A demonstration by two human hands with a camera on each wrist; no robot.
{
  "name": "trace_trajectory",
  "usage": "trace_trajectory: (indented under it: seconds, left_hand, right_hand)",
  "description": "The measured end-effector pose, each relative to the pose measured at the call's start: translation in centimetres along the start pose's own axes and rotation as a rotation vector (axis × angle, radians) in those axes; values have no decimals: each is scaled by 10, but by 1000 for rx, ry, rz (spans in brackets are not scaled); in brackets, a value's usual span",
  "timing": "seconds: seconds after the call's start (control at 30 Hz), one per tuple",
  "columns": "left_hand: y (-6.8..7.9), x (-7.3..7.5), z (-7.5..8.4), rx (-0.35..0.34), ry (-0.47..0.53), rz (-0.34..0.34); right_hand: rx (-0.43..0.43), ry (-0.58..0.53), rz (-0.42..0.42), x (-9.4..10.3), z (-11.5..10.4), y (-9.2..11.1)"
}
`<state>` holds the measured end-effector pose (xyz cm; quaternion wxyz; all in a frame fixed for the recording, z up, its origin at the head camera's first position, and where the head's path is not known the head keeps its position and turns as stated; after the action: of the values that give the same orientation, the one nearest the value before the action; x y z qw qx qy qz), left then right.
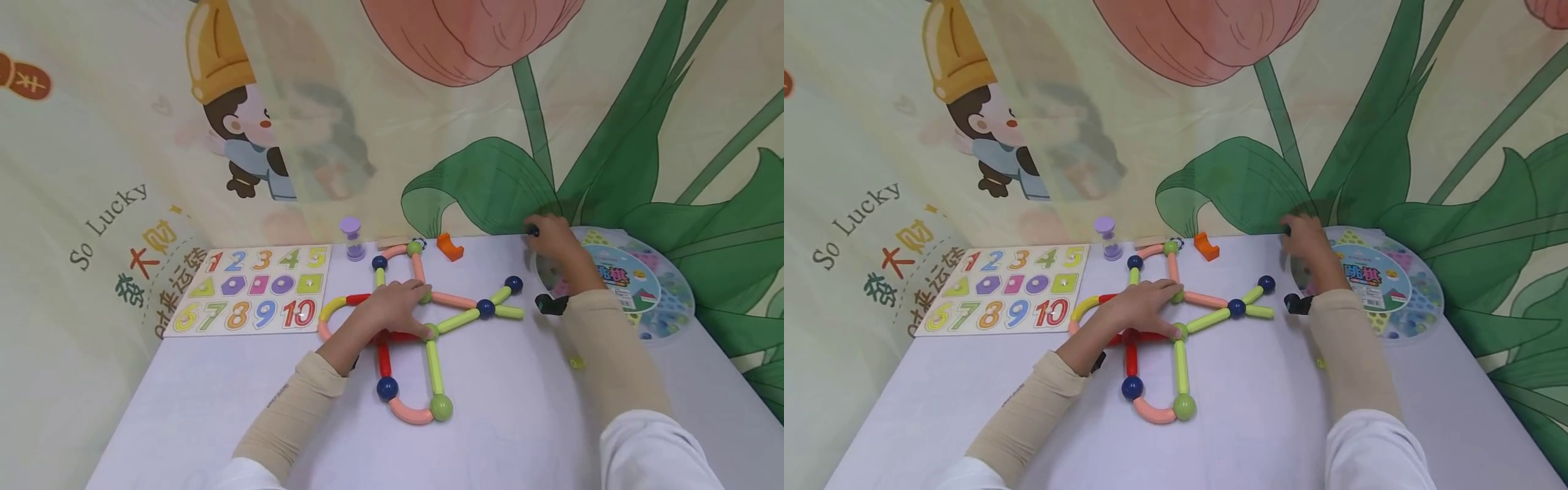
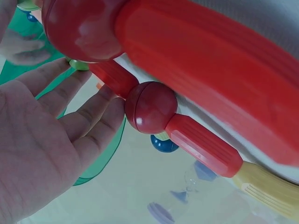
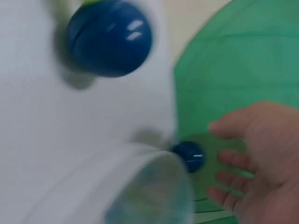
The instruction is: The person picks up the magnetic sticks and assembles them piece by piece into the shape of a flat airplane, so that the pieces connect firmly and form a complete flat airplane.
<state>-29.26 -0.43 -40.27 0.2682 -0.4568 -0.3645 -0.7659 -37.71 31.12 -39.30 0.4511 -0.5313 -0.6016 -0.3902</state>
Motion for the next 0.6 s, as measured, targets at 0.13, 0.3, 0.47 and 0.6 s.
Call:
trace_trajectory:
  seconds: [0.13, 0.3, 0.47, 0.6]
  left_hand:
    - [-1, -1, -1, 2, 1, -3]
    - [-2, 0, -1, -5, -3, 6]
    - [-1, -1, -1, -2, -3, -3]
    - [0, 0, 0, 5, -4, -5]
  right_hand:
    - [-23, 175, -46, -14, 5, -10]
    - [-17, 179, -24, -7, -9, 1]
    - [32, 73, -205, 1, -23, 44]
    - [118, 11, -390, -18, -34, 77]
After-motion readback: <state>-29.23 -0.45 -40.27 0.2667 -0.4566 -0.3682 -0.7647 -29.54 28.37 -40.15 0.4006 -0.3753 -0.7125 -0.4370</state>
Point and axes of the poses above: each hand's wrist, its own y-axis away from the middle knuckle, its own x-axis out of the back of the hand, z = x × y, the point moved 4 cm from there along -y, towards the middle knuckle, and after that the axes turned 5 degrees about y, right-handed, at the moved point
